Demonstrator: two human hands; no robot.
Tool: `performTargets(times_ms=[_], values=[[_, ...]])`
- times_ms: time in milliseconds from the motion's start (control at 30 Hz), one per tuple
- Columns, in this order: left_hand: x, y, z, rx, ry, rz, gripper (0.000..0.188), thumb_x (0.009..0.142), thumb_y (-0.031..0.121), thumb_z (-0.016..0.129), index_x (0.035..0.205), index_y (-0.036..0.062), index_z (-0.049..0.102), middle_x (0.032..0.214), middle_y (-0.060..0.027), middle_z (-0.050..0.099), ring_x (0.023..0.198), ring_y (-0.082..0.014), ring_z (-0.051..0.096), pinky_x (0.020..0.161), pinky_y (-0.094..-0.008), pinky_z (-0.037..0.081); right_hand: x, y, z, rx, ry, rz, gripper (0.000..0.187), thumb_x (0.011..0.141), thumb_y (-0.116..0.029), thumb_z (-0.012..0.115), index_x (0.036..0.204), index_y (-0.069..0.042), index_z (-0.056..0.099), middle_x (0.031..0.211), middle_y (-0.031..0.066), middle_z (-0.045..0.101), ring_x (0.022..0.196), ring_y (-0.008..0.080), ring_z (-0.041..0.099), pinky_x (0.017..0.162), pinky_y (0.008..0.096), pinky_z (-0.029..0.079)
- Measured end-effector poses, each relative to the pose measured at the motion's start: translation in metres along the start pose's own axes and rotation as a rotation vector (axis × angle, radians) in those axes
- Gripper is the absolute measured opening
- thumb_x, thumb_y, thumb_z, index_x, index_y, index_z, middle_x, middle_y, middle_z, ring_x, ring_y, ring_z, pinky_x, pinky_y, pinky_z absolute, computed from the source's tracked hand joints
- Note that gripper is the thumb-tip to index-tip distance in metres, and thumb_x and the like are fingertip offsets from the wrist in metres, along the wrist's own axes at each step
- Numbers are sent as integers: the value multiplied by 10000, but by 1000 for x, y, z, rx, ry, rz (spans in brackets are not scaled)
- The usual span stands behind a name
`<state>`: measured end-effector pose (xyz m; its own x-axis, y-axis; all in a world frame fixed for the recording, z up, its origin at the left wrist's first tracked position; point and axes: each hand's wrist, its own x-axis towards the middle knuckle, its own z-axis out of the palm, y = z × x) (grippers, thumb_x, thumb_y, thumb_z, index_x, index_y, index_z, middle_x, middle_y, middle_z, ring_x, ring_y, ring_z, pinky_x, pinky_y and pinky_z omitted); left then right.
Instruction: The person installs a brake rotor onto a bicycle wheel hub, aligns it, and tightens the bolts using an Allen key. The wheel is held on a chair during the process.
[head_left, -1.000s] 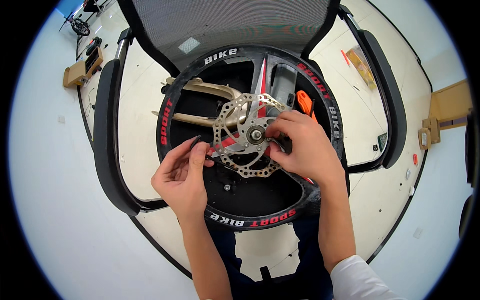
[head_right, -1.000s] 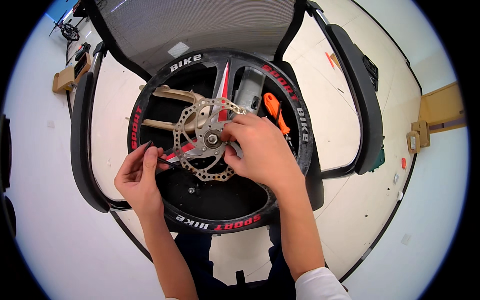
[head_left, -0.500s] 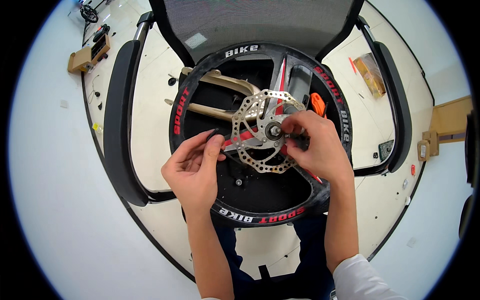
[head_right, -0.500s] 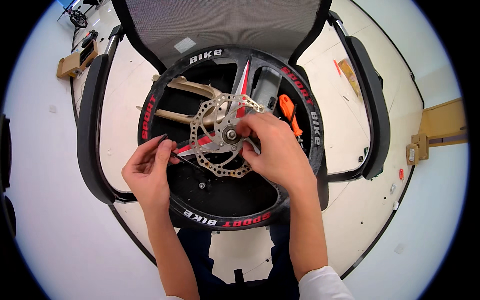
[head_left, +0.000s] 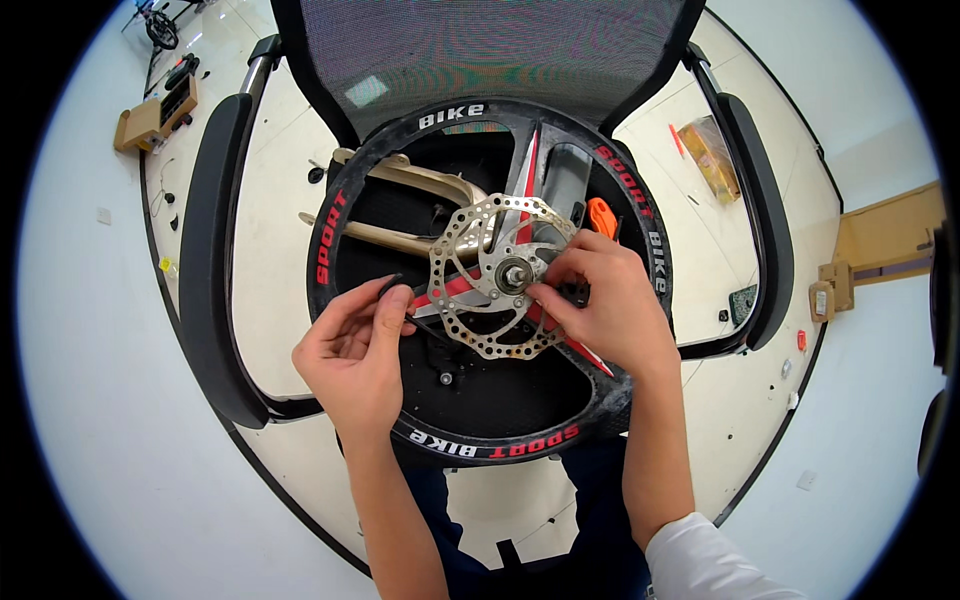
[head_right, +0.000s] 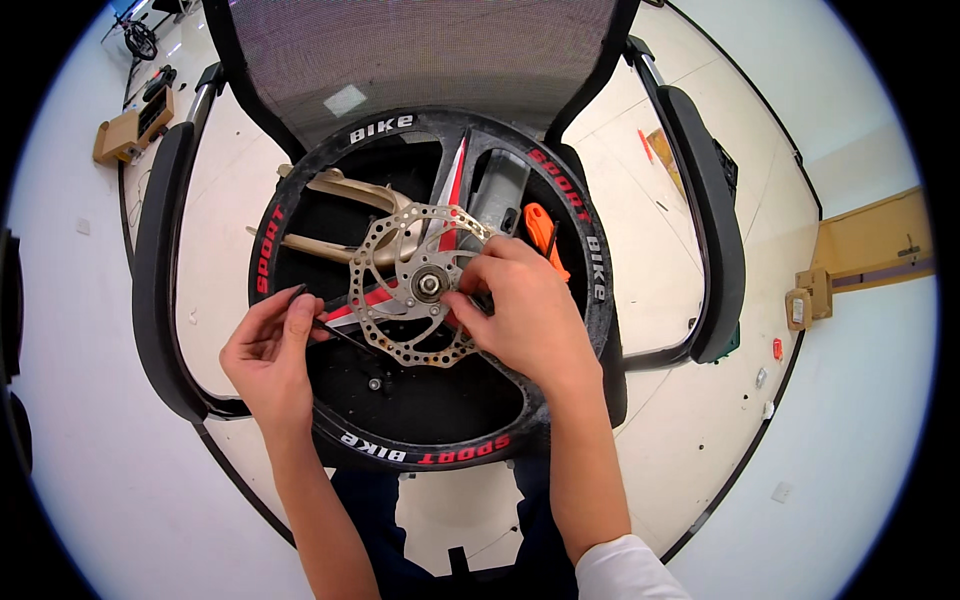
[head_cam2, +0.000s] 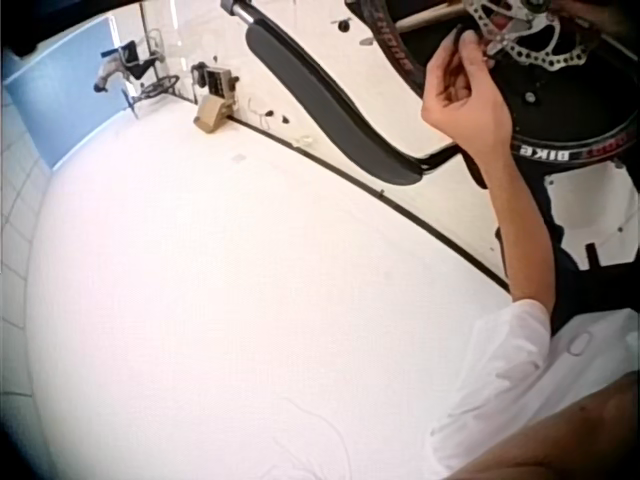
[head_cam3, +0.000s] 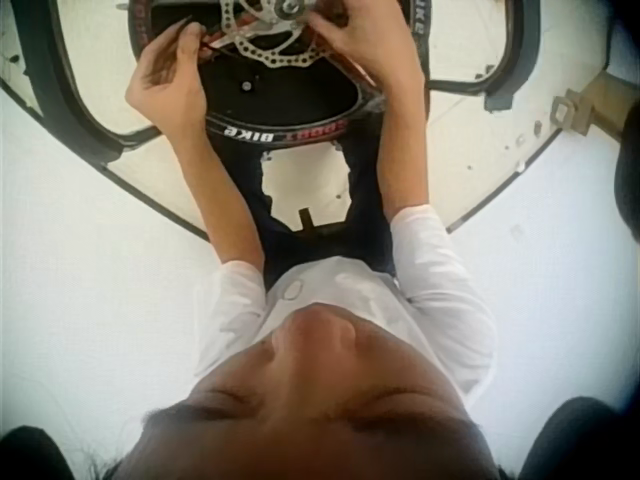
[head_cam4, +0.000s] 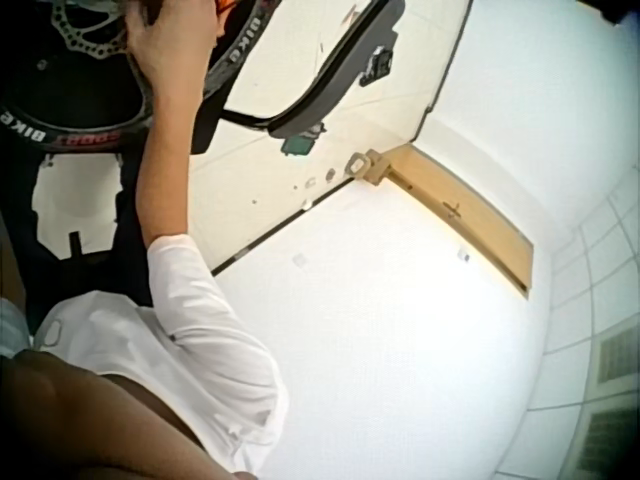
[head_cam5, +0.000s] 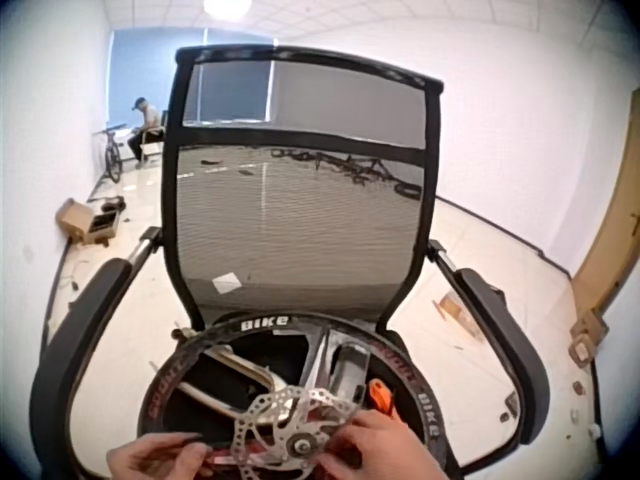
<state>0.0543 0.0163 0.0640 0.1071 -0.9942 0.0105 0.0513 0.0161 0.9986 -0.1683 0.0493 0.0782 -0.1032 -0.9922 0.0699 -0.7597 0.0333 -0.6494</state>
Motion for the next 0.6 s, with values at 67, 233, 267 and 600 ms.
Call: performTargets(times_ms=[67, 233, 267, 600], values=[[0, 0, 1, 0, 3, -2, 181, 902, 32, 732, 1038, -85, 706, 863, -148, 731, 736, -162, 698, 662, -256, 565, 0, 2, 2, 3, 24, -54, 151, 746, -68, 794, 817, 16, 691, 808, 109, 632, 741, 257, 661, 701, 332, 542], [-1, -1, 0, 2, 2, 5, 183, 898, 32, 737, 1035, -85, 707, 859, -143, 730, 731, -159, 695, 662, -252, 563, 1, -9, 0, 43, 56, -98, 174, 738, -47, 779, 880, 14, 701, 821, 109, 636, 771, 256, 667, 720, 341, 550], [-1, -2, 0, 3, 3, 6, 183, 897, 32, 738, 1034, -86, 707, 859, -143, 730, 730, -158, 695, 663, -252, 563, 1, -6, 1, 33, 39, -69, 167, 736, -40, 772, 876, 12, 697, 819, 107, 634, 768, 254, 663, 714, 339, 545], [-1, -1, 0, 5, 1, -9, 188, 891, 26, 743, 1033, -89, 704, 856, -142, 730, 727, -147, 692, 664, -240, 565, 2, -5, 3, -37, -1, -4, 155, 748, -66, 780, 847, 11, 689, 795, 113, 627, 727, 240, 651, 680, 324, 534]])
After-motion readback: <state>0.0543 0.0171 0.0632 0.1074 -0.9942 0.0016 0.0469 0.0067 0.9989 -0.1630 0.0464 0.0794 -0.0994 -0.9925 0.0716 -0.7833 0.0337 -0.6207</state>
